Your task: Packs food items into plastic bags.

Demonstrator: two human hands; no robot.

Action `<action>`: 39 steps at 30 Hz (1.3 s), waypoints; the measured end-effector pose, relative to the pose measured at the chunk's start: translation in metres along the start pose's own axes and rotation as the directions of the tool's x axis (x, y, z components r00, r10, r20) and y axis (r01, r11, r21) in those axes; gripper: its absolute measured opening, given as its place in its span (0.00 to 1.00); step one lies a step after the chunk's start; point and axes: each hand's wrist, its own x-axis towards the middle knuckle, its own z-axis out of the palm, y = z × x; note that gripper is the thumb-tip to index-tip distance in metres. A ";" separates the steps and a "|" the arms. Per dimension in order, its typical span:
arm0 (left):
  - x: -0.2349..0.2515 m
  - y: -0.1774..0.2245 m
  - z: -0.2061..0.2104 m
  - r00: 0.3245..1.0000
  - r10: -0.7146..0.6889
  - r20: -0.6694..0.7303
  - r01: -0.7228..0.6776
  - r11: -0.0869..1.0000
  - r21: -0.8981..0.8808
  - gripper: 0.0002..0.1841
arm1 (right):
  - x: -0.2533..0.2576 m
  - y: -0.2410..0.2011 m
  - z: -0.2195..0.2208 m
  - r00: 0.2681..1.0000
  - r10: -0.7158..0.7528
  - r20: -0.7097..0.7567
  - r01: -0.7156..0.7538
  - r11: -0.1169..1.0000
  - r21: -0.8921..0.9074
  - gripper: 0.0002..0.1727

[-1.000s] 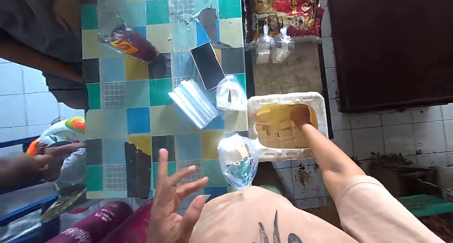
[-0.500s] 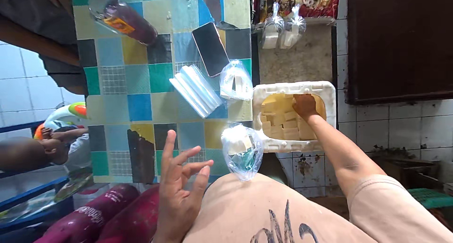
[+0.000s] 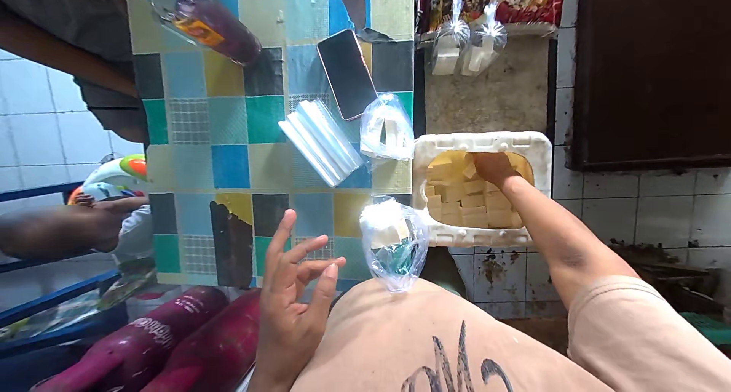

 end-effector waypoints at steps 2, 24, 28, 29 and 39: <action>0.000 -0.001 0.001 1.000 -0.003 0.001 0.003 1.000 0.005 0.24 | 0.003 0.007 0.002 0.998 -0.061 0.008 0.061 0.998 -0.011 0.23; 0.002 -0.004 0.002 1.000 0.010 0.020 -0.011 1.000 0.022 0.16 | 0.021 -0.007 -0.021 0.898 -0.202 0.390 0.256 0.962 -0.092 0.32; 0.001 -0.006 0.002 1.000 0.015 0.020 -0.015 1.000 0.021 0.14 | 0.025 0.002 -0.017 0.895 -0.188 0.405 0.243 0.966 -0.090 0.31; 0.001 -0.006 0.002 1.000 0.017 0.019 -0.017 1.000 0.021 0.14 | 0.026 0.004 -0.017 0.892 -0.182 0.414 0.240 0.966 -0.092 0.31; 0.005 -0.012 0.006 0.982 0.085 0.166 -0.084 0.996 -0.014 0.10 | 0.014 0.010 -0.017 0.927 -0.203 0.316 0.243 0.966 -0.091 0.27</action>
